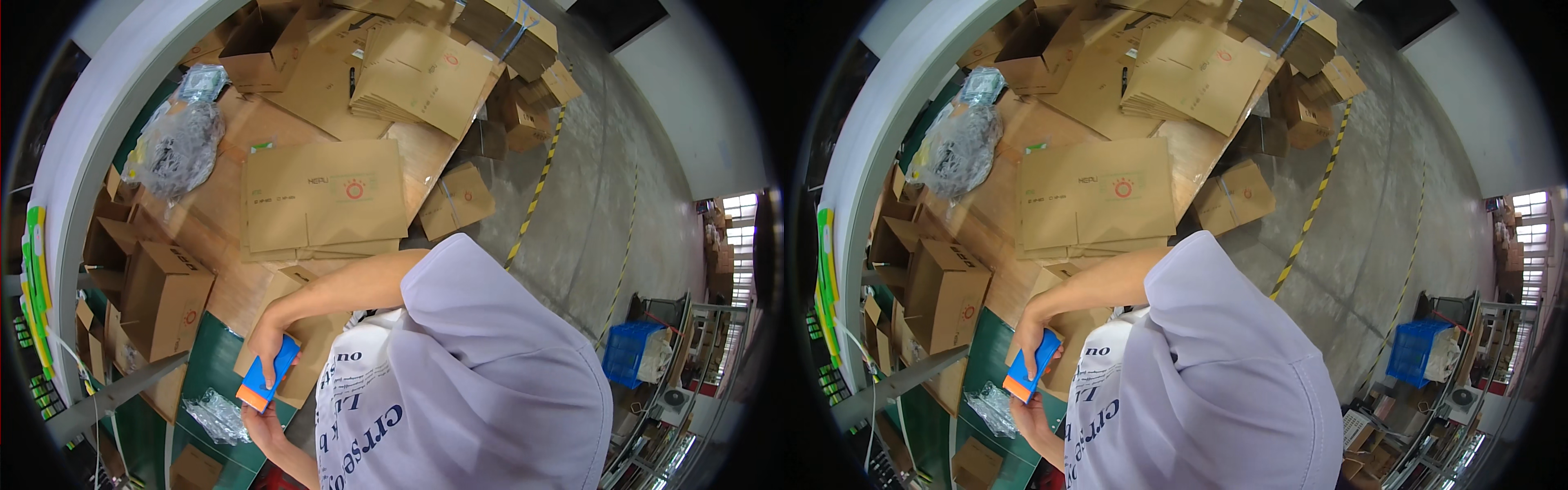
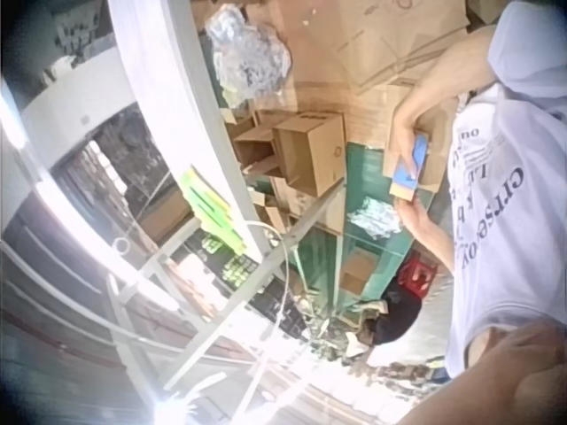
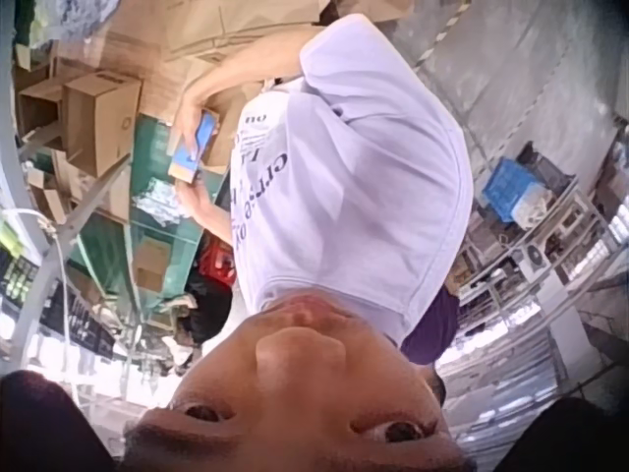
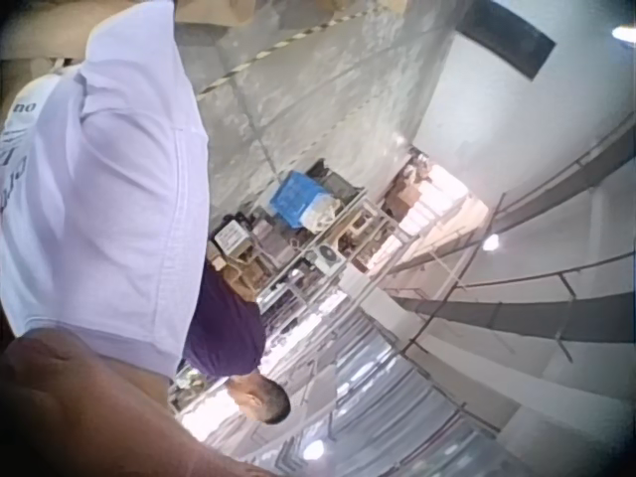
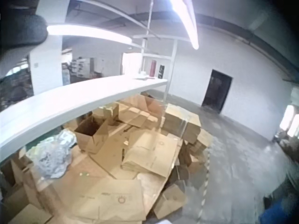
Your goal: The person assembles and seals cardboard boxes using a tape dispenser.
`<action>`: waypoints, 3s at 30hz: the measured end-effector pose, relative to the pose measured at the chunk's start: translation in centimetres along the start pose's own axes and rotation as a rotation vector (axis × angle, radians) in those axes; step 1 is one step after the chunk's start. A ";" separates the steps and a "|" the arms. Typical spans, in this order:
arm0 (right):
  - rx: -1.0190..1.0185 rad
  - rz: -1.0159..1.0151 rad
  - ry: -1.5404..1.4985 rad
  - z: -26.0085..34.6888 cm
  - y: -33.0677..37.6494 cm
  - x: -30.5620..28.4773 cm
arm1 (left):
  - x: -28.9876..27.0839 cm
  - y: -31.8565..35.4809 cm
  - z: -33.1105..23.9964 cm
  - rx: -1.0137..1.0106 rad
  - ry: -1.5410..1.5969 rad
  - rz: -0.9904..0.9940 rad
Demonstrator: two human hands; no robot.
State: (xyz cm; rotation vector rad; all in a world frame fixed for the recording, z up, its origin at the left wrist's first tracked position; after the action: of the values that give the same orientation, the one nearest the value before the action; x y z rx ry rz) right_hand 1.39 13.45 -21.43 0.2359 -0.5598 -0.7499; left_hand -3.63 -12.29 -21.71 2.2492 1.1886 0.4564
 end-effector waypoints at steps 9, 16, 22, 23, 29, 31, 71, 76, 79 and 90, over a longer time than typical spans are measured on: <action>0.000 0.010 -0.058 1.0 -1.0 0.2 | 0.8 1.9 -1.1 0.123 -0.055 -0.116; 0.175 -0.153 -0.096 2.1 1.8 1.4 | 2.6 2.3 -0.1 0.084 -0.037 -0.187; 0.230 -0.120 0.009 3.4 1.3 1.7 | 2.0 3.2 -0.3 0.061 0.039 -0.228; 0.220 -0.173 -0.007 4.5 1.6 2.4 | 1.2 3.4 -0.6 0.075 0.044 -0.259; 0.259 -0.178 0.041 4.1 2.1 1.6 | -2.1 3.6 -0.9 0.088 -0.005 -0.253; 0.271 -0.212 0.051 3.8 2.7 1.3 | -4.2 3.7 0.0 0.093 0.014 -0.317; 0.411 -0.303 0.169 3.3 2.8 1.7 | -2.5 -4.4 10.1 -0.117 -0.038 -0.139; 0.374 -0.313 0.178 3.5 2.7 2.1 | -1.9 -4.4 10.5 -0.146 -0.075 -0.107; 0.338 -0.302 0.201 3.1 2.9 1.8 | -1.6 -4.1 10.5 -0.147 -0.102 -0.116; 0.388 -0.277 0.166 3.2 3.1 1.7 | -0.7 -3.9 12.2 -0.155 -0.579 -0.790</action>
State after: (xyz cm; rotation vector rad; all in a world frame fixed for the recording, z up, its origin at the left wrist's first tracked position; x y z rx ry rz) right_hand 2.38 14.43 -16.91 0.7402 -0.5169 -0.8757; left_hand -0.13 -14.86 -33.81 1.4446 1.4984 -0.3749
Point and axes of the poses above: each hand's wrist, its own y-axis away from the middle knuckle, its own x-axis out of the palm, z = x × y, the point moved 1 cm from there along -y, towards the middle knuckle, and after that the axes turned 15 degrees about -y, right-handed, at the moved point
